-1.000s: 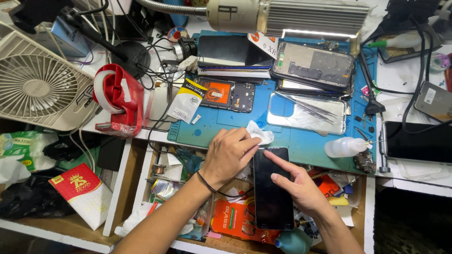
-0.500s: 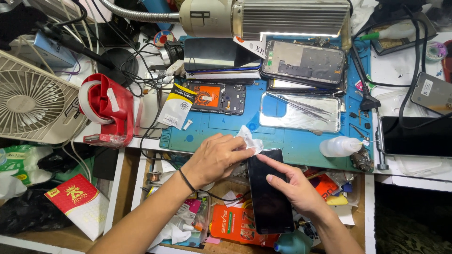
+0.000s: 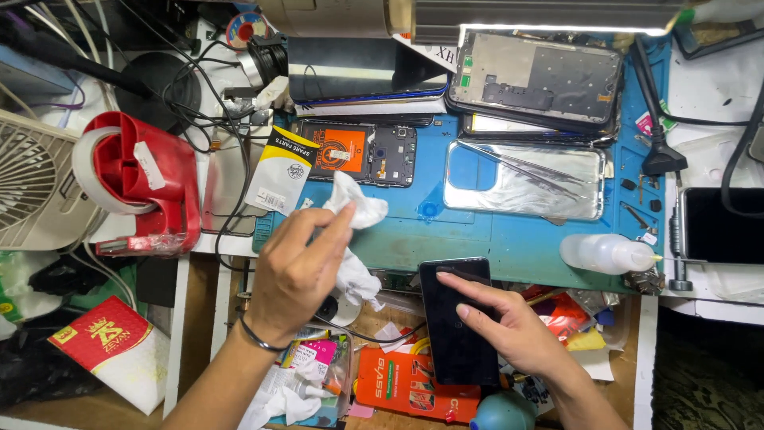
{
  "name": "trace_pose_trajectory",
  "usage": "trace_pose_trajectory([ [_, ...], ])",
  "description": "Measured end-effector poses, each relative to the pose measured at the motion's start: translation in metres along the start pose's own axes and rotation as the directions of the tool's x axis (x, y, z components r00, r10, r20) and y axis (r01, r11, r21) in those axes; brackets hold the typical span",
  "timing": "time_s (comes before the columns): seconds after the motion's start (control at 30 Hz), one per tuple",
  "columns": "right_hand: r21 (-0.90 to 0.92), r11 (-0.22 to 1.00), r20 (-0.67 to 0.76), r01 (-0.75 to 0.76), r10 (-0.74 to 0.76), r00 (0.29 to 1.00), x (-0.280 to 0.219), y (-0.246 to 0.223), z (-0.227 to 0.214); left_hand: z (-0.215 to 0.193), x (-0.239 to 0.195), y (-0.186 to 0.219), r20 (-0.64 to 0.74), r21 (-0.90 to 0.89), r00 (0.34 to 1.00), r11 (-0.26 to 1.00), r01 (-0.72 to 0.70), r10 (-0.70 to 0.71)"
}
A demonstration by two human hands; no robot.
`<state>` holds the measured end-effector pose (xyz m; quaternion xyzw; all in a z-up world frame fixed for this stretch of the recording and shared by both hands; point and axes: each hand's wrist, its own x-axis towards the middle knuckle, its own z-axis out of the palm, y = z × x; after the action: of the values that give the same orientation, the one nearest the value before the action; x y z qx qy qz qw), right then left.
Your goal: The person holds a smartphone, rotates it to inspect the edges, and wipes the screen and body with a white cloth. The person briefly powers on the device to show the lock screen, then continues wiping the screen and edges.
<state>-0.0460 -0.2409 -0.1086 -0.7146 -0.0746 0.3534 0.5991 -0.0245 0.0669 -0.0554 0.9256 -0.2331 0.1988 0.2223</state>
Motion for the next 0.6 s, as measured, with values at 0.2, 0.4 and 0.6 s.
trace_pose_trajectory([
  [0.2,-0.013,0.999,0.029,0.041,-0.041,0.999,0.004,0.012,-0.002,0.024,0.013,0.031,0.137,-0.144,0.979,0.981,-0.129,0.149],
  [0.4,-0.103,0.986,-0.001,0.132,-0.133,0.991,0.005,0.012,-0.002,0.035,0.019,0.033,0.193,-0.19,0.949,0.959,-0.212,0.248],
  [0.6,0.001,0.996,0.042,0.085,-0.085,0.995,0.005,0.012,-0.003,-0.006,0.01,0.0,0.214,0.203,0.977,0.978,-0.045,0.001],
])
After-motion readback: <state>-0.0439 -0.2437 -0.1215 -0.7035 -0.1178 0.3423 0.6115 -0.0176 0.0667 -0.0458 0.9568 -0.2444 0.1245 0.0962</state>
